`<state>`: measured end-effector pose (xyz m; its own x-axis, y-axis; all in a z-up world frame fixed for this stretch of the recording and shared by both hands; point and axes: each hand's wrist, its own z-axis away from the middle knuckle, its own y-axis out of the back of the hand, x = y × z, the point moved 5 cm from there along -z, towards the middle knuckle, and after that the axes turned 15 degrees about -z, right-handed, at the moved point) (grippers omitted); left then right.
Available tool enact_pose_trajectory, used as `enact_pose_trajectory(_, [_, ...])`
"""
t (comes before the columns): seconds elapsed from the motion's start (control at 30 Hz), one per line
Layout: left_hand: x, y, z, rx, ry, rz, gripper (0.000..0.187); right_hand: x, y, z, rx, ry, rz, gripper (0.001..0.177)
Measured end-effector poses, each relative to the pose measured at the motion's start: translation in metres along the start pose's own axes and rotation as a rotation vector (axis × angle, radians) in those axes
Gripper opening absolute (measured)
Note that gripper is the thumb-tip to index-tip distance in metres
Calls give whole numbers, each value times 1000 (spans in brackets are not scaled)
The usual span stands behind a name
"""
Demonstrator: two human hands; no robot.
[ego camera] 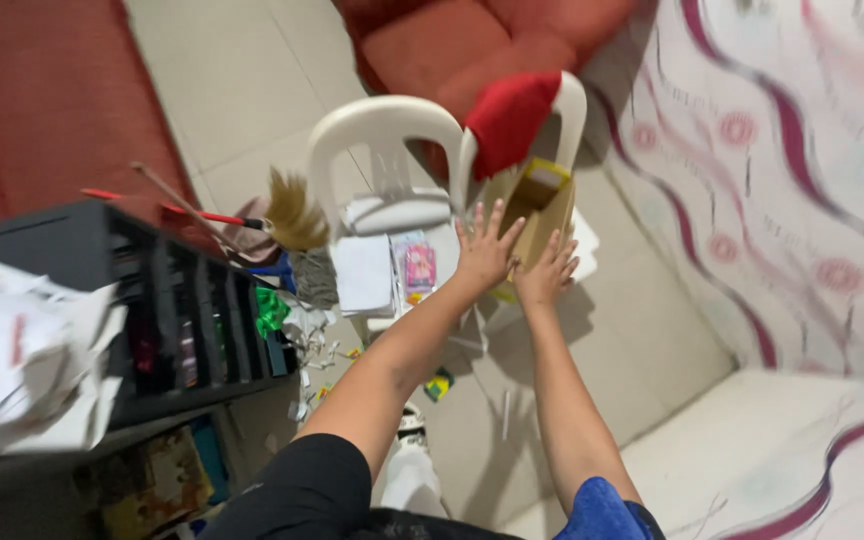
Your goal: Sorting and organizing a stack of papers from a box onto a chair.
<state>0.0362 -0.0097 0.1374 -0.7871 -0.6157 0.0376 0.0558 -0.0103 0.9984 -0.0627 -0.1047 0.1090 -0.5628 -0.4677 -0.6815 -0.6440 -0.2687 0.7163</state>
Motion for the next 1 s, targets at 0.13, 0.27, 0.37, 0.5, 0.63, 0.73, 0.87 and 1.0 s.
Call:
enact_pose_trajectory(0.13, [-32,118,38,113,49,19,87,-96,50,-7,-214,18,49,110])
enact_pose_trajectory(0.27, [-76,197,91,283,128,-18,88,-180,71,19,-245,230,79,105])
enact_pose_trajectory(0.37, [-125,230,139,398,260,-54,87,-257,77,51,-209,463,-6,103])
enact_pose_trajectory(0.5, [-200,249,216,456,451,-31,87,-351,60,114,-328,640,-115,103])
enact_pose_trajectory(0.63, [-271,249,302,409,611,-46,91,-396,-16,173,-360,1028,-219,101])
enact_pose_trajectory(0.73, [-321,236,371,555,713,-43,90,-446,-44,244,-545,1142,-352,99])
enact_pose_trajectory(0.87, [-414,201,463,638,931,-11,68,-496,-102,320,-732,1152,-469,82])
enact_pose_trajectory(1.0, [-496,156,551,733,1180,198,42,-559,-144,377,-904,1112,-563,35])
